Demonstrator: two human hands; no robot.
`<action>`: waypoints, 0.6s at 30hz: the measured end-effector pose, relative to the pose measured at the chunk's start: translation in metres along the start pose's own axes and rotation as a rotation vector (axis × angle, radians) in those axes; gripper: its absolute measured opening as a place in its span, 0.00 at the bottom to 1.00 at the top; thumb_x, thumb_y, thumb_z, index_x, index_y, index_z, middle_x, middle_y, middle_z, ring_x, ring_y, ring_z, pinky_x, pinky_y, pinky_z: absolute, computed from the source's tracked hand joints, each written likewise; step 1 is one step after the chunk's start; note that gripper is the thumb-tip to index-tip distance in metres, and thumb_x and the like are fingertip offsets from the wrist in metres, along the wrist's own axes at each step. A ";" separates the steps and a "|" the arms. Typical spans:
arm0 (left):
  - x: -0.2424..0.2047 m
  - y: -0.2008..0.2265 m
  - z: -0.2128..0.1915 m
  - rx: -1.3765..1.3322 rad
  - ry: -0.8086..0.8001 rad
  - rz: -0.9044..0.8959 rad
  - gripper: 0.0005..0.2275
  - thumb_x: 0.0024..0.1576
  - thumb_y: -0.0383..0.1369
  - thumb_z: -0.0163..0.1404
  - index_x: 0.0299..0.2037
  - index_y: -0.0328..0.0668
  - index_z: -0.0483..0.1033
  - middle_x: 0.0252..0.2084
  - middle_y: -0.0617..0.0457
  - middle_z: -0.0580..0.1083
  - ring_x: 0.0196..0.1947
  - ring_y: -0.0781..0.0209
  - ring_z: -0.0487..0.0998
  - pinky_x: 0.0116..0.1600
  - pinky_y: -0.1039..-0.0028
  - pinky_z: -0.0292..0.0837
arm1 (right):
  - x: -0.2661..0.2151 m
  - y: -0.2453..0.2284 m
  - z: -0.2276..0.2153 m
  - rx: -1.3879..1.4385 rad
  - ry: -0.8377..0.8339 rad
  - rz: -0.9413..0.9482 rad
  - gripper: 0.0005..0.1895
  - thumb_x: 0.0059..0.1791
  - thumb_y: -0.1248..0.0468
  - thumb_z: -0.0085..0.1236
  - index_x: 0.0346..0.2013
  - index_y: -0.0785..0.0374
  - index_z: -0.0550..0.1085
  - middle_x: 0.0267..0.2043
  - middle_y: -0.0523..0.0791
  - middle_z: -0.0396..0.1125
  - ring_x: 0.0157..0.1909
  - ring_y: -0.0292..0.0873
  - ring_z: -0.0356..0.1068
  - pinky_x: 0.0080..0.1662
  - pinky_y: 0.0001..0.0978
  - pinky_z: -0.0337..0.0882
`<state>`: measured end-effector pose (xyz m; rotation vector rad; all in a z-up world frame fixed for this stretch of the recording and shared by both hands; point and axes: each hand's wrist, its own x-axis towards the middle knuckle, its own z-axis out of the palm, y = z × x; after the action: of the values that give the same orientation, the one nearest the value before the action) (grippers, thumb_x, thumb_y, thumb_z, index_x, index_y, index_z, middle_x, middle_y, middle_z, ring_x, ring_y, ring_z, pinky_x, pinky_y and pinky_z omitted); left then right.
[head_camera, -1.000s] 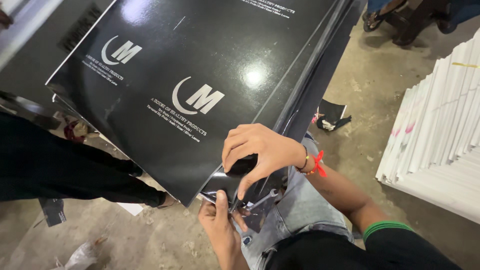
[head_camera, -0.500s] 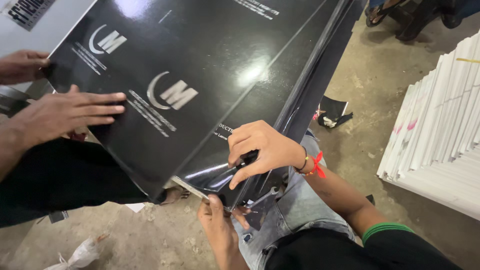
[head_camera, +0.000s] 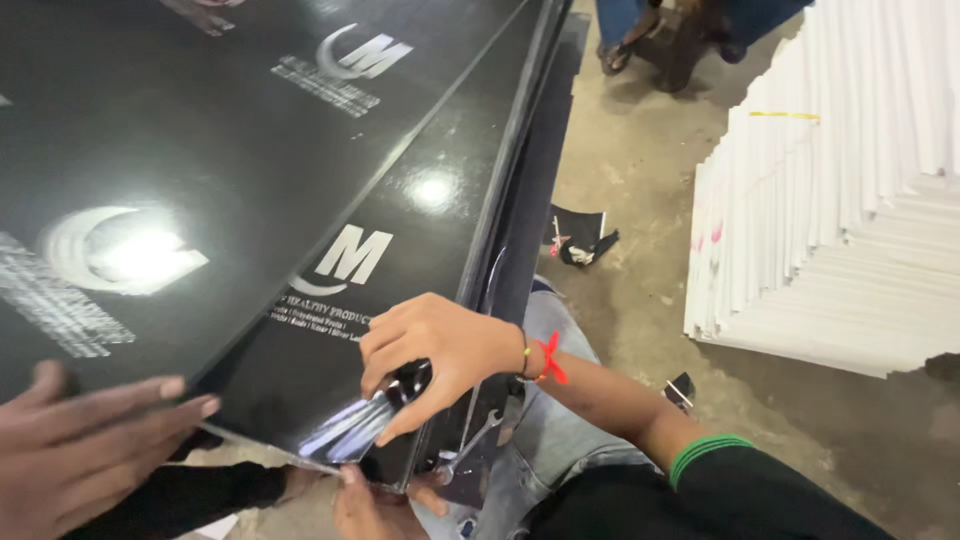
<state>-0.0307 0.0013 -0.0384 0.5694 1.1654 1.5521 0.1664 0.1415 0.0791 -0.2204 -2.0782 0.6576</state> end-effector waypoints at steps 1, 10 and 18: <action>0.002 0.001 0.002 -0.013 -0.021 -0.008 0.23 0.63 0.41 0.43 0.45 0.16 0.70 0.29 0.31 0.78 0.09 0.47 0.74 0.18 0.63 0.78 | -0.001 0.000 -0.001 -0.027 -0.001 -0.007 0.17 0.43 0.54 0.74 0.38 0.59 0.77 0.38 0.40 0.70 0.37 0.43 0.70 0.39 0.34 0.68; -0.016 0.020 0.016 -0.065 -0.153 0.062 0.14 0.58 0.26 0.50 0.51 0.21 0.68 0.35 0.37 0.78 0.16 0.51 0.76 0.26 0.65 0.79 | 0.009 -0.008 0.013 -0.214 -0.013 -0.013 0.23 0.39 0.67 0.63 0.50 0.58 0.76 0.51 0.41 0.73 0.49 0.46 0.73 0.48 0.37 0.73; -0.018 0.026 0.024 -0.093 -0.128 0.049 0.11 0.58 0.24 0.50 0.48 0.22 0.71 0.33 0.39 0.78 0.16 0.54 0.76 0.23 0.68 0.77 | 0.042 -0.012 0.019 -0.512 0.181 -0.210 0.26 0.43 0.68 0.63 0.57 0.60 0.76 0.57 0.41 0.71 0.58 0.44 0.72 0.56 0.37 0.73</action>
<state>-0.0170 -0.0050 -0.0022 0.6294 0.9843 1.5787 0.1280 0.1413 0.1076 -0.3297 -2.0239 -0.0302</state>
